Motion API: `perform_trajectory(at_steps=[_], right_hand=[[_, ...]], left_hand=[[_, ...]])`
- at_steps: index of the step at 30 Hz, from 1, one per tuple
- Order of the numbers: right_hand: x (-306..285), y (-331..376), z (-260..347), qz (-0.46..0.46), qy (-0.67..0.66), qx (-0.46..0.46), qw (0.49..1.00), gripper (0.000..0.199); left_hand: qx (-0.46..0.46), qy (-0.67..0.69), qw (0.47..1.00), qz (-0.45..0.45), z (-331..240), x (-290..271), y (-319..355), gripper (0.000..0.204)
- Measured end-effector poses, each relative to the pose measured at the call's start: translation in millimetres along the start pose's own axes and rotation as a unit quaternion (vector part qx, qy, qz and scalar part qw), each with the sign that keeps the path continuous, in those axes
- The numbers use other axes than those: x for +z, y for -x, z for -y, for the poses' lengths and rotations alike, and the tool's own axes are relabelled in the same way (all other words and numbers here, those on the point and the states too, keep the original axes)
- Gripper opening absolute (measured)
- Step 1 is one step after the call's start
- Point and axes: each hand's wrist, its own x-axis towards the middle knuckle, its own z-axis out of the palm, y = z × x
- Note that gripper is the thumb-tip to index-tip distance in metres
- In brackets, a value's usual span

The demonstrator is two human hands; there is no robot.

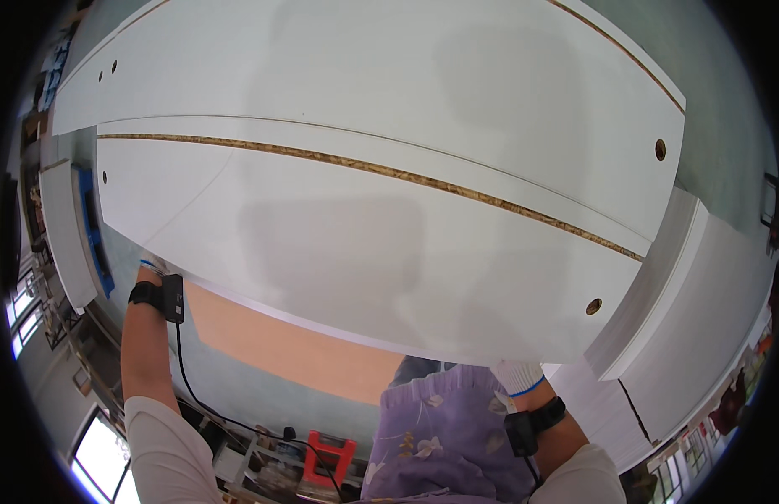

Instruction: Stacking white furniture panels onto a pallet and receiving a sheet of stickers from a colleague.

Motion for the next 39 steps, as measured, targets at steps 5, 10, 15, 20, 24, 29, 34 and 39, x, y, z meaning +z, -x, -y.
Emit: perform_trajectory(at_steps=[5,10,15,20,24,29,34,39], right_hand=[[-3.6,-4.5,5.0,-0.035,0.047,-0.046,0.997,0.033],[-2.4,-1.5,3.5,-0.027,0.016,-0.031,0.999,0.032],[1.7,1.8,7.6,-0.036,0.086,-0.027,0.995,0.031],[-5.6,-0.7,22.4,-0.047,-0.01,0.089,0.995,0.028],[-21.1,-37.2,61.7,0.048,-0.118,0.176,0.976,0.033],[-17.2,-63.7,106.9,0.039,-0.034,0.128,0.99,0.037],[15.5,-51.4,111.9,0.18,0.962,-0.141,0.149,0.039],[-0.5,-55.0,118.6,0.173,0.951,-0.17,0.192,0.045]], left_hand=[[-0.008,0.004,1.0,-0.017,-5.7,-7.9,2.1,0.093],[-0.019,0.009,0.999,-0.029,-3.4,-1.9,-0.9,0.093],[-0.038,0.011,0.999,-0.028,-4.4,-41.3,7.0,0.093],[-0.08,0.001,0.997,0.004,-18.4,-57.7,18.3,0.093],[-0.118,0.094,0.988,-0.027,-10.5,21.7,57.5,0.097],[-0.124,0.165,0.978,0.038,-0.4,18.2,81.1,0.096],[0.087,-0.187,0.978,-0.007,33.5,44.4,102.6,0.072],[0.06,-0.112,0.991,-0.045,14.4,69.7,117.9,0.067]])
